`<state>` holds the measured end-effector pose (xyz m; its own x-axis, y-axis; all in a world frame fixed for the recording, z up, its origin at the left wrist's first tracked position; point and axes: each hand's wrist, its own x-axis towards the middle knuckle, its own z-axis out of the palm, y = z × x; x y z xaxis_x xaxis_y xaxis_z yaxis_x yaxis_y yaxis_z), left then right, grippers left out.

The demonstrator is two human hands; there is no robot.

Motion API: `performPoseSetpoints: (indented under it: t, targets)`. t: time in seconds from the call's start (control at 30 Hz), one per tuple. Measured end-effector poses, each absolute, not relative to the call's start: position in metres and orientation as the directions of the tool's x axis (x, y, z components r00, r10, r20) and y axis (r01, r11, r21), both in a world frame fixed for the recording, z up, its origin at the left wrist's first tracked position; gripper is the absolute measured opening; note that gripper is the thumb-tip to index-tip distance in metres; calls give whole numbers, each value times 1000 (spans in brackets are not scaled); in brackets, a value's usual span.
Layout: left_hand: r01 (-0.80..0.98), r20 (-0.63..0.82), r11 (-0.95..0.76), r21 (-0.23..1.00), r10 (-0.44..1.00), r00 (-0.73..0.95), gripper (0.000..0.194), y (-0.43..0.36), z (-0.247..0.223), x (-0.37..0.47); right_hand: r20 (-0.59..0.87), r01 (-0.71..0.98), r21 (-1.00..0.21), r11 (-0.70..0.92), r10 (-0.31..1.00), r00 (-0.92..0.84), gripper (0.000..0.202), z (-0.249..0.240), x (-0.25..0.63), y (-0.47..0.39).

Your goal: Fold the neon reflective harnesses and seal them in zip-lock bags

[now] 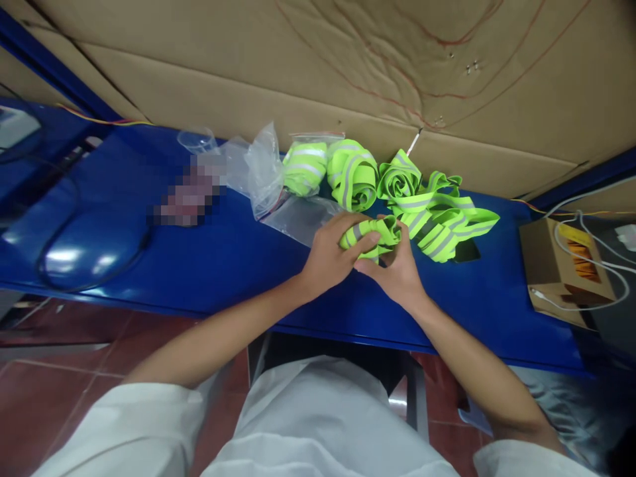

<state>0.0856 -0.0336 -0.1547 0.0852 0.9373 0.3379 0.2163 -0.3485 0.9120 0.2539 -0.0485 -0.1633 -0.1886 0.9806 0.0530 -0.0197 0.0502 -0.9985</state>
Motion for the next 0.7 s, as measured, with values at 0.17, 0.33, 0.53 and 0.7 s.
performPoseSetpoints:
  t: [0.17,0.33,0.53,0.7]
  targets:
    - [202,349,-371,906,927,137,57,-35,-163,86,33,76,-996,40,995,-92,66,-164,255,-44]
    - [271,422,-454,849,891,171,51,-39,-160,92,-192,-192,-954,-228,963,-190,68,-164,250,-42]
    - [565,649,-514,645,759,-51,51,-40,-149,9,-172,-166,-964,-206,965,-198,58,-162,253,-43]
    - [911,520,-104,399,844,-132,49,-21,-169,-76,-161,-134,-969,-205,945,-284,58,-154,250,-46]
